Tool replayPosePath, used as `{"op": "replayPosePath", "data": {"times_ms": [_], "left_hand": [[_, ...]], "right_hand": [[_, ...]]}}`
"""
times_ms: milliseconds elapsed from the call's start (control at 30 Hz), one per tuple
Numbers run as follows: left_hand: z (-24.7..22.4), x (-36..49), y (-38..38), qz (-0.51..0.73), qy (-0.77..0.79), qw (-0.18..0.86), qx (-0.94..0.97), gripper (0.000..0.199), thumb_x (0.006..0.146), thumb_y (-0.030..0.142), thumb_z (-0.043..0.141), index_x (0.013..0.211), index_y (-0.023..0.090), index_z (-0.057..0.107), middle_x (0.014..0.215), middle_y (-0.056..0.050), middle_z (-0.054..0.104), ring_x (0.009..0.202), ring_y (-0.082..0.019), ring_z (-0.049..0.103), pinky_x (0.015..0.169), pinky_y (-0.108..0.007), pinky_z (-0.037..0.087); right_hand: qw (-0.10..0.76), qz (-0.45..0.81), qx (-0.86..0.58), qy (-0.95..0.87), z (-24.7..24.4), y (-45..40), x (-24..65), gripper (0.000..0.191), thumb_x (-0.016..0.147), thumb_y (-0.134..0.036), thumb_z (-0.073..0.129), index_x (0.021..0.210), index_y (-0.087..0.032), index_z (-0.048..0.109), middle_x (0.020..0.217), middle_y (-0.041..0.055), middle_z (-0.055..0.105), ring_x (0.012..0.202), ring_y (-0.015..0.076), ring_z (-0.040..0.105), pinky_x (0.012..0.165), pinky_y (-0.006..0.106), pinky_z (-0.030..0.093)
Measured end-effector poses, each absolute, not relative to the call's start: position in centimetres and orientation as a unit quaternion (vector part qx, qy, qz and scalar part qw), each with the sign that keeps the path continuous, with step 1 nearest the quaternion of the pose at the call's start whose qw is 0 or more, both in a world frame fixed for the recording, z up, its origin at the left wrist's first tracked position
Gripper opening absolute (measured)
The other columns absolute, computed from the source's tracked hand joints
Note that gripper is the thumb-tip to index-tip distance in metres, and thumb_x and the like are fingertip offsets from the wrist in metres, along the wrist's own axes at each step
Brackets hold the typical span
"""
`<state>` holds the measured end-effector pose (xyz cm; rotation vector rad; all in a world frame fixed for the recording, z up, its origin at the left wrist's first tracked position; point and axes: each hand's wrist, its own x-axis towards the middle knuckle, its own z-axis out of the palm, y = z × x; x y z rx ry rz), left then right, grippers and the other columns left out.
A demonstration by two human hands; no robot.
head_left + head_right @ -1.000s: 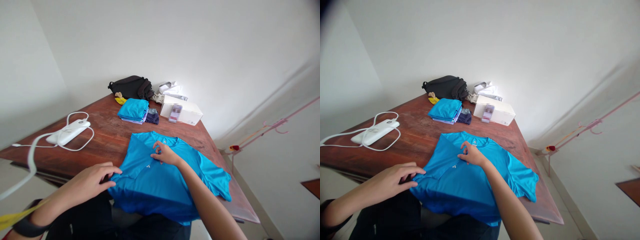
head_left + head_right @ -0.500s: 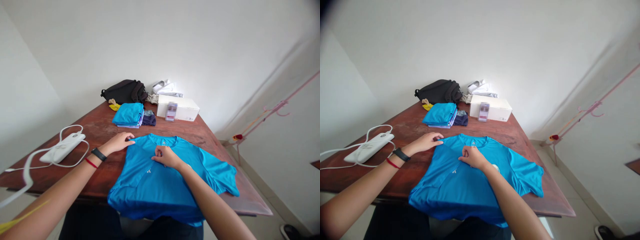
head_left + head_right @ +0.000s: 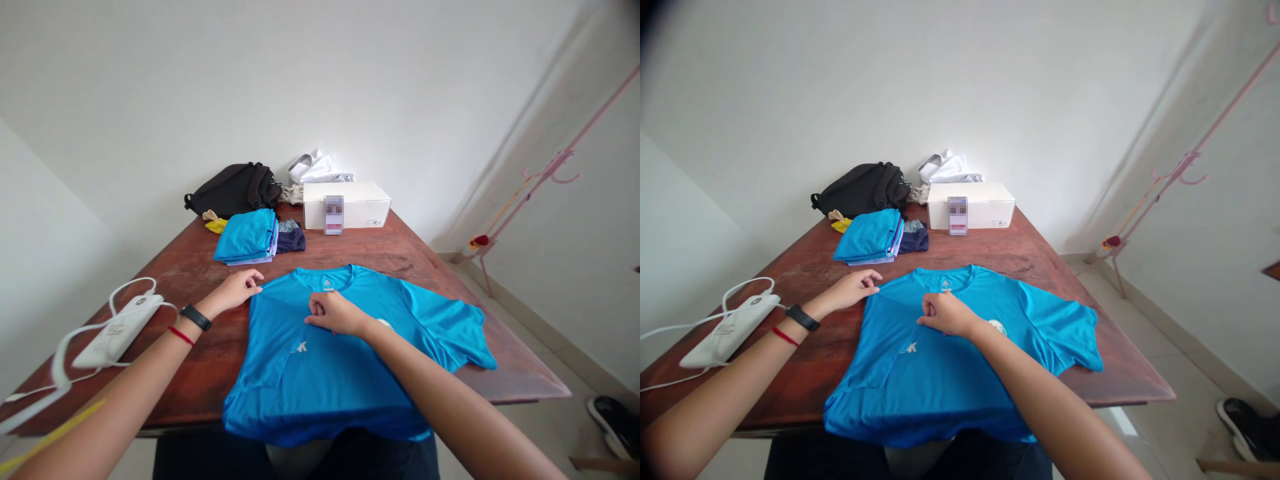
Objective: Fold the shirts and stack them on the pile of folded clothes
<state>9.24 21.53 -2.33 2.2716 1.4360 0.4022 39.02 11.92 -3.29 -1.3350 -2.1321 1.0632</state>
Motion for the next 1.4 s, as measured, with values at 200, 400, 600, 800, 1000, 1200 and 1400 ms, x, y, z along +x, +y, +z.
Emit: {"op": "replayPosePath", "data": {"times_ms": [200,400,600,800,1000,1200,1400], "left_hand": [[-2.5,11.5,10.7,0.17,0.429,0.028,0.887,0.049,0.104,0.047,0.046,0.148,0.027,0.051,0.16,-0.009,0.044,0.144,-0.03,0.045,0.118,-0.048,0.04],[-4.2,10.9,5.7,0.048,0.366,0.024,0.929,0.065,0.105,0.051,0.045,0.163,0.038,0.019,0.171,-0.004,0.018,0.155,-0.035,0.024,0.119,-0.058,0.034],[-4.4,11.0,6.2,0.038,0.371,0.023,0.928,0.073,0.101,0.06,0.048,0.163,0.037,0.016,0.172,-0.006,0.011,0.156,-0.039,0.018,0.119,-0.061,0.033],[-4.3,11.1,6.1,0.022,0.374,0.02,0.927,0.077,0.098,0.065,0.048,0.163,0.037,0.017,0.171,-0.009,0.012,0.155,-0.041,0.018,0.118,-0.063,0.032],[-4.0,11.2,6.2,0.037,0.361,0.011,0.932,0.074,0.097,0.063,0.051,0.161,0.04,0.022,0.172,-0.007,0.013,0.154,-0.042,0.022,0.116,-0.063,0.035],[-3.4,11.5,5.9,0.039,0.369,0.005,0.929,0.068,0.097,0.062,0.052,0.159,0.046,0.027,0.171,-0.003,0.017,0.153,-0.047,0.021,0.111,-0.066,0.042],[-1.8,11.8,6.8,0.024,0.363,0.032,0.931,0.069,0.093,0.066,0.056,0.156,0.046,0.036,0.169,-0.004,0.026,0.151,-0.047,0.028,0.11,-0.066,0.043]], "right_hand": [[0.202,0.362,-0.48,-0.773,-3.4,12.0,39.0,0.025,0.086,-0.026,0.076,0.079,-0.019,0.054,0.067,-0.0077,0.058,0.043,0.0055,0.052,0.046,0.019,0.033],[0.189,0.354,-0.486,-0.776,-3.2,11.9,38.9,0.024,0.087,-0.029,0.076,0.079,-0.019,0.056,0.064,-0.0082,0.057,0.041,0.0054,0.051,0.048,0.019,0.035],[0.188,0.353,-0.485,-0.778,-3.3,12.0,38.9,0.022,0.088,-0.03,0.075,0.081,-0.019,0.057,0.068,-0.007,0.06,0.041,0.0058,0.053,0.047,0.02,0.035],[0.19,0.349,-0.488,-0.777,-3.5,12.0,38.8,0.022,0.087,-0.03,0.076,0.081,-0.019,0.058,0.066,-0.0074,0.06,0.042,0.0063,0.054,0.048,0.019,0.034],[0.185,0.34,-0.49,-0.781,-3.2,11.8,38.9,0.02,0.087,-0.031,0.076,0.082,-0.019,0.061,0.067,-0.0064,0.06,0.045,0.0059,0.052,0.051,0.02,0.034],[0.189,0.328,-0.495,-0.782,-3.1,11.8,38.9,0.019,0.085,-0.03,0.078,0.082,-0.018,0.064,0.07,-0.005,0.062,0.049,0.0068,0.053,0.054,0.02,0.034],[0.193,0.329,-0.486,-0.787,-3.4,12.0,38.9,0.018,0.086,-0.031,0.077,0.084,-0.018,0.064,0.069,-0.0053,0.063,0.045,0.0066,0.052,0.052,0.021,0.034]]}}
